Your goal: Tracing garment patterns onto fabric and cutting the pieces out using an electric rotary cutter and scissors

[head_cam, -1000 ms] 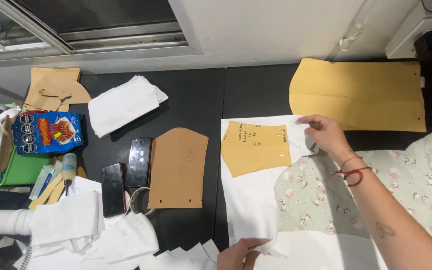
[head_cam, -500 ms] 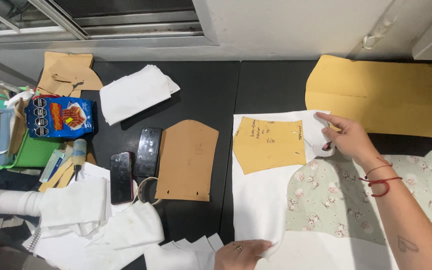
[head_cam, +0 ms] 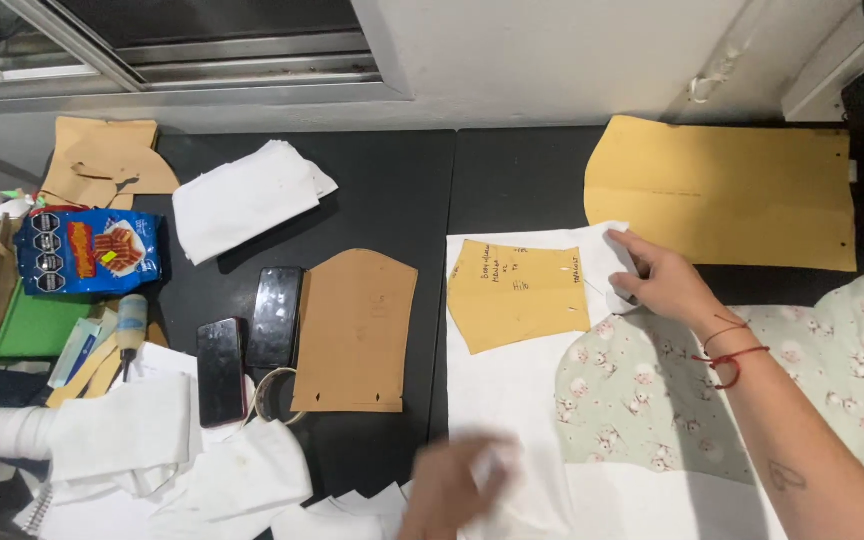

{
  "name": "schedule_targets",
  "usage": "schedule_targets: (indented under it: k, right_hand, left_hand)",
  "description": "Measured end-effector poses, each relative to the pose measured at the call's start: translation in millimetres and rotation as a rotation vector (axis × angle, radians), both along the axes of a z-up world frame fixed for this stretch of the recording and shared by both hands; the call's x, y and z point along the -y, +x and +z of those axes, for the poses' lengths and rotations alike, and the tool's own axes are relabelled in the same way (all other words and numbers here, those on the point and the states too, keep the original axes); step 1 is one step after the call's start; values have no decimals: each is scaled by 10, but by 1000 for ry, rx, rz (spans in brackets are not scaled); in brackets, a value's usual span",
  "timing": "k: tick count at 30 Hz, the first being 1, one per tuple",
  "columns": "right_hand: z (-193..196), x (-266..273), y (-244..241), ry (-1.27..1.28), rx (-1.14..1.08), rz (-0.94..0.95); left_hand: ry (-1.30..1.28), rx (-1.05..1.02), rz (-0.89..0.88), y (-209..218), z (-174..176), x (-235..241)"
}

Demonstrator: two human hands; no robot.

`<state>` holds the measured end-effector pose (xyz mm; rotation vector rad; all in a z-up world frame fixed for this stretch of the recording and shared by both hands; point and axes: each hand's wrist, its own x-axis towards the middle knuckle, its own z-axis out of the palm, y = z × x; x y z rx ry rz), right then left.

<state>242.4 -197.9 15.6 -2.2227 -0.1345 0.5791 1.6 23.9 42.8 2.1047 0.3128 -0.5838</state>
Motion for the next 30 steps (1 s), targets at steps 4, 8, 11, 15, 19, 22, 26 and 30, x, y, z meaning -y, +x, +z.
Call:
schedule_targets:
  k: [4,8,11,15,19,22,26,30]
  right_hand:
    - [-404,42,133,142,152,-201]
    - [-666,43,250,212,139,-327]
    - [-737,3,363,236,164,-371]
    - [-562,-63,354,301,134,-414]
    - [-213,-193,220,417,35,-541]
    - [-229,-325,247,442,7,-588]
    - [-286,-357,227,384,35,-545]
    - [67,-480,-168,5,469,-178]
  left_hand:
    - [156,204,447,881,313,-278]
    - [256,188,508,1710,-237,-557]
    - [410,196,458,2138,-878,-680]
    - [455,120,314,2180,-716,-716]
    - [173,176,467,2041,-214,-687]
    - [283,264,455,2061,-390,-630]
    - [614,411,388,2018,-526,-511]
    - [732,769,151,1711,-985,-187]
